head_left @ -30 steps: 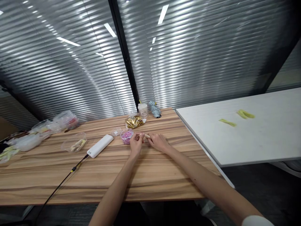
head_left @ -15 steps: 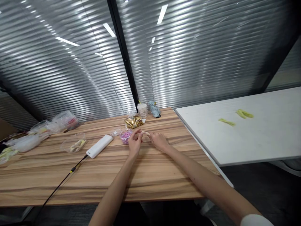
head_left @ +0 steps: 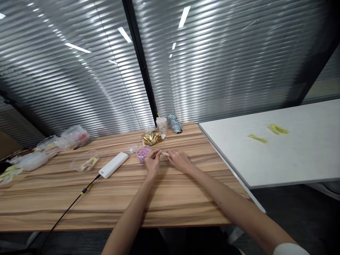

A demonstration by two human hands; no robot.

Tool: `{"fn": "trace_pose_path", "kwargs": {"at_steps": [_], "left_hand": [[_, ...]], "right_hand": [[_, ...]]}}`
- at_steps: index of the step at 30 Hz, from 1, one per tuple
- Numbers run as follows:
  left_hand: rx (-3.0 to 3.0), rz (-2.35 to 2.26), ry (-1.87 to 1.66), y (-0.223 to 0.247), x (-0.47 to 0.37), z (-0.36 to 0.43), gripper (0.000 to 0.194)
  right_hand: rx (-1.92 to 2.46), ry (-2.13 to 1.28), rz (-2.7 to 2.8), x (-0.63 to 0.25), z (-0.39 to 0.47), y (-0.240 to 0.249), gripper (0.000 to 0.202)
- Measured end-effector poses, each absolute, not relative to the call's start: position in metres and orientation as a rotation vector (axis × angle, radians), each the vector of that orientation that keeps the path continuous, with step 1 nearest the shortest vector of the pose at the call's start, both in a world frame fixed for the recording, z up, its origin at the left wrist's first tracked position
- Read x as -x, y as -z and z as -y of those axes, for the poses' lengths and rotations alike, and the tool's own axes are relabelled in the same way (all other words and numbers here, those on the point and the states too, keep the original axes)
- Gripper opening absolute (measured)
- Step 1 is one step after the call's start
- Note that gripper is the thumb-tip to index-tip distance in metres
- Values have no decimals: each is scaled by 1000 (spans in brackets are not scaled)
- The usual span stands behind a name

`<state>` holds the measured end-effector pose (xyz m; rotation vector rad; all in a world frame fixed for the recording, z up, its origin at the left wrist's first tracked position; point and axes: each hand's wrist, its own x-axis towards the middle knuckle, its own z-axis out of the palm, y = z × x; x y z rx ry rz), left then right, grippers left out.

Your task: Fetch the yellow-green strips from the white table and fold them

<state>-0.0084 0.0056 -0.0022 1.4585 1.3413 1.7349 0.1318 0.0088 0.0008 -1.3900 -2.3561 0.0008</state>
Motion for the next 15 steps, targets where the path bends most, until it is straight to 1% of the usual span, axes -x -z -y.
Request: {"fn": "trace_pose_path", "kwargs": {"at_steps": [6, 11, 13, 15], "left_hand": [[-1622, -1397, -1721, 6, 9, -6, 18], [-1948, -1490, -1591, -1, 8, 1, 22], [-2131, -1610, -1589, -8, 10, 5, 23], [-2254, -1840, -1600, -15, 16, 8, 24]], "right_hand": [[1151, 94, 2344, -129, -9, 2, 36], [1154, 140, 2373, -126, -17, 11, 34], [1177, 147, 2354, -126, -17, 12, 34], [1193, 152, 2324, -127, -16, 11, 34]]}}
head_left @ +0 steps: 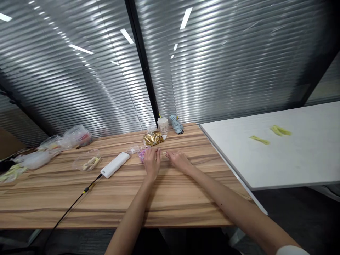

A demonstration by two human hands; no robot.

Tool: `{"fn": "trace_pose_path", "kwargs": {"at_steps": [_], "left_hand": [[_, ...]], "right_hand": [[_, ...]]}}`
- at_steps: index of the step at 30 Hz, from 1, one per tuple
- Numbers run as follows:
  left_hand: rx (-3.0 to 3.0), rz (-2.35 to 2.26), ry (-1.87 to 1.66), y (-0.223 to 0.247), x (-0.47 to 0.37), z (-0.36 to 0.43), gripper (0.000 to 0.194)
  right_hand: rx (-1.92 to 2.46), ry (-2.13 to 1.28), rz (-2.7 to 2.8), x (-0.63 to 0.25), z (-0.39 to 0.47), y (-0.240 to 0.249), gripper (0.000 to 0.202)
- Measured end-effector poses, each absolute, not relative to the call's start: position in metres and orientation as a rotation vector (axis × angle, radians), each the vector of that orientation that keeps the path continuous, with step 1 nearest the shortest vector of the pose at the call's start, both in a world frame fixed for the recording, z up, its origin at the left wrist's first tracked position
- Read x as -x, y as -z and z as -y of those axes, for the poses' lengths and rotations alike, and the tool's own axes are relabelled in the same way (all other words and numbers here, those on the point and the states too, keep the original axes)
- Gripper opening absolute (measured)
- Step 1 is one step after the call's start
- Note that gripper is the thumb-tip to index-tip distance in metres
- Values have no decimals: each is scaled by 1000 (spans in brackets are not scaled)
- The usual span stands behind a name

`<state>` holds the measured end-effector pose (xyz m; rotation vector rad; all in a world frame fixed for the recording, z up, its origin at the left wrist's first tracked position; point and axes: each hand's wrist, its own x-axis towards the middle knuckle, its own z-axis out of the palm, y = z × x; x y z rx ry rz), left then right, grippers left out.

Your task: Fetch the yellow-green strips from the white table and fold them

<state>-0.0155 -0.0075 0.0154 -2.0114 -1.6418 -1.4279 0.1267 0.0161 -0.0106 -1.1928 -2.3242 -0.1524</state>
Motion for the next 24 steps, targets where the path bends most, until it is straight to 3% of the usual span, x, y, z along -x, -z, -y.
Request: {"fn": "trace_pose_path", "kwargs": {"at_steps": [5, 10, 24], "left_hand": [[1598, 1888, 1071, -24, 37, 3, 31], [1654, 1922, 845, -15, 48, -4, 37], [1773, 1882, 865, -5, 47, -6, 38]], "right_hand": [[1216, 166, 2326, -129, -12, 6, 35], [1225, 154, 2353, -130, -12, 4, 35], [1260, 112, 2401, -130, -10, 1, 36]]}}
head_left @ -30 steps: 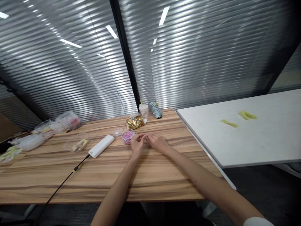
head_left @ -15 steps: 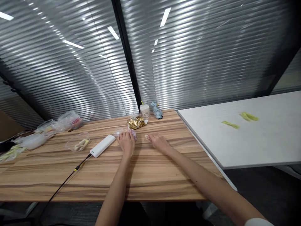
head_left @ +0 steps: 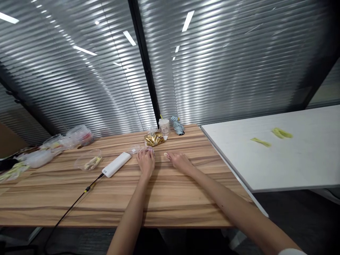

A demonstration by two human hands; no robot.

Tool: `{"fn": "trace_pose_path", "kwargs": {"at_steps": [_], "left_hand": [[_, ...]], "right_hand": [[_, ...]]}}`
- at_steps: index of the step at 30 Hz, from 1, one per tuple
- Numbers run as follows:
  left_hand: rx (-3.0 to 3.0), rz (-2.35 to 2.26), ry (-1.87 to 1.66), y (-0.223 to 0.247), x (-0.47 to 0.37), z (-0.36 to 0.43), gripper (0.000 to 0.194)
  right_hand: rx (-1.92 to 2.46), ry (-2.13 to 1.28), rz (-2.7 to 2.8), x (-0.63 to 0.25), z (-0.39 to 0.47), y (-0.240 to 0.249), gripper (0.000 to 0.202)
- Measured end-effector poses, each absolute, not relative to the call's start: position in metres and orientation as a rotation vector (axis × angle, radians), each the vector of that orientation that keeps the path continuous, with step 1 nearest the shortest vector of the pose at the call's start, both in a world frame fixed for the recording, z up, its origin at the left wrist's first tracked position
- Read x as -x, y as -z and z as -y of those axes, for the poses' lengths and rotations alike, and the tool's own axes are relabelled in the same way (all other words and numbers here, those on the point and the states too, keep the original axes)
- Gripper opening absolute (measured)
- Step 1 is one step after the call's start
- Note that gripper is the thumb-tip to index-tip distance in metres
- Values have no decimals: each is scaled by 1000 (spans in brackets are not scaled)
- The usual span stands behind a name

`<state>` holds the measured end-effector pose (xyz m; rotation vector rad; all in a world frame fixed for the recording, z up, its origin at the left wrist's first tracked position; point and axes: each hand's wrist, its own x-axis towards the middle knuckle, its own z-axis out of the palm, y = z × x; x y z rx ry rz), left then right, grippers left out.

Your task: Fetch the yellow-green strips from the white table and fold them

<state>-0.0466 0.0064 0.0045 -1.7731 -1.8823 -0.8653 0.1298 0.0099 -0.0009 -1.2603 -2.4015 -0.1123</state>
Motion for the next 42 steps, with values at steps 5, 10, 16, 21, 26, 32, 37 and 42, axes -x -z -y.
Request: {"fn": "trace_pose_path", "kwargs": {"at_steps": [5, 10, 16, 21, 26, 32, 37, 42], "left_hand": [[1810, 1897, 866, -5, 46, -7, 37], [1788, 1933, 816, -6, 45, -7, 38], [1818, 1901, 817, -4, 42, -6, 38], [1779, 1905, 840, -6, 41, -5, 39], [1666, 1917, 852, -11, 43, -3, 42], [1738, 1890, 806, -11, 43, -2, 43], [1718, 1881, 937, -13, 42, -2, 40], [1639, 2022, 1264, -10, 52, -10, 38]], "right_hand": [[1300, 137, 2429, -130, -9, 0, 37], [1292, 149, 2435, -131, -7, -1, 37], [1267, 150, 2427, -131, -8, -1, 37], [1290, 136, 2438, -131, -6, -3, 39], [1343, 94, 2445, -131, -3, -8, 41], [1314, 81, 2448, -131, -2, -8, 40], [1270, 86, 2461, -131, -5, -5, 40], [1302, 88, 2457, -130, -6, -5, 39]]}}
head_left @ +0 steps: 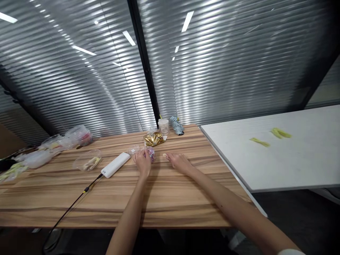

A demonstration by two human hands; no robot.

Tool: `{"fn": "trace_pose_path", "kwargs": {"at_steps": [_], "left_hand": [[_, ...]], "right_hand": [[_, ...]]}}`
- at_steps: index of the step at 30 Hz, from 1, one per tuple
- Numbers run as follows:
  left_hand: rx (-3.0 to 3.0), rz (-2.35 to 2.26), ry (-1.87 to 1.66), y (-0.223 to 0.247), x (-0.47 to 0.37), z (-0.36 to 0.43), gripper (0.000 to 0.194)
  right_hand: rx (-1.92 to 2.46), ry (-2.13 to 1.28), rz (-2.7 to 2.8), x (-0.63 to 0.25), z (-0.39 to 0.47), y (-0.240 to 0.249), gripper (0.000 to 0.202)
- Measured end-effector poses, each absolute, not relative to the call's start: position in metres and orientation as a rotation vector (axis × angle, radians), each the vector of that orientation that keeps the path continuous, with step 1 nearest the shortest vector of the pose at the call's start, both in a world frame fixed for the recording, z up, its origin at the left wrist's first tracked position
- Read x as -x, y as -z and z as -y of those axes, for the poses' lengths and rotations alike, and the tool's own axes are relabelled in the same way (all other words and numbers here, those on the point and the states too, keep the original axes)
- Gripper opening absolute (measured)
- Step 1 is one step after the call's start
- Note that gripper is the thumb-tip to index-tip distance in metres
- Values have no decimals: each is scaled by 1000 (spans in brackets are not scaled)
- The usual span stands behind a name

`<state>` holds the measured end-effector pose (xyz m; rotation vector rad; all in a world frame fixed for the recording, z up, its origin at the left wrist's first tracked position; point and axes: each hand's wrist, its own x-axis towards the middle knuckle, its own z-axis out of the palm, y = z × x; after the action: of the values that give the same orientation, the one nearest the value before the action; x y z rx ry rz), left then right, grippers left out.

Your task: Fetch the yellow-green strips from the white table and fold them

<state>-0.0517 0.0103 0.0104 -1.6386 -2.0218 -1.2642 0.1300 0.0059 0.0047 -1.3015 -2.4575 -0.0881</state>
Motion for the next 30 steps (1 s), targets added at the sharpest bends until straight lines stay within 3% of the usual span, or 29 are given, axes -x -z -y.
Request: {"fn": "trace_pose_path", "kwargs": {"at_steps": [8, 30], "left_hand": [[1596, 2021, 1882, 1, 64, -24, 26], [1606, 1978, 1923, -4, 59, -18, 26]], "right_hand": [[1313, 90, 2465, -131, -3, -6, 40], [1359, 52, 2465, -131, -4, -6, 37]]}}
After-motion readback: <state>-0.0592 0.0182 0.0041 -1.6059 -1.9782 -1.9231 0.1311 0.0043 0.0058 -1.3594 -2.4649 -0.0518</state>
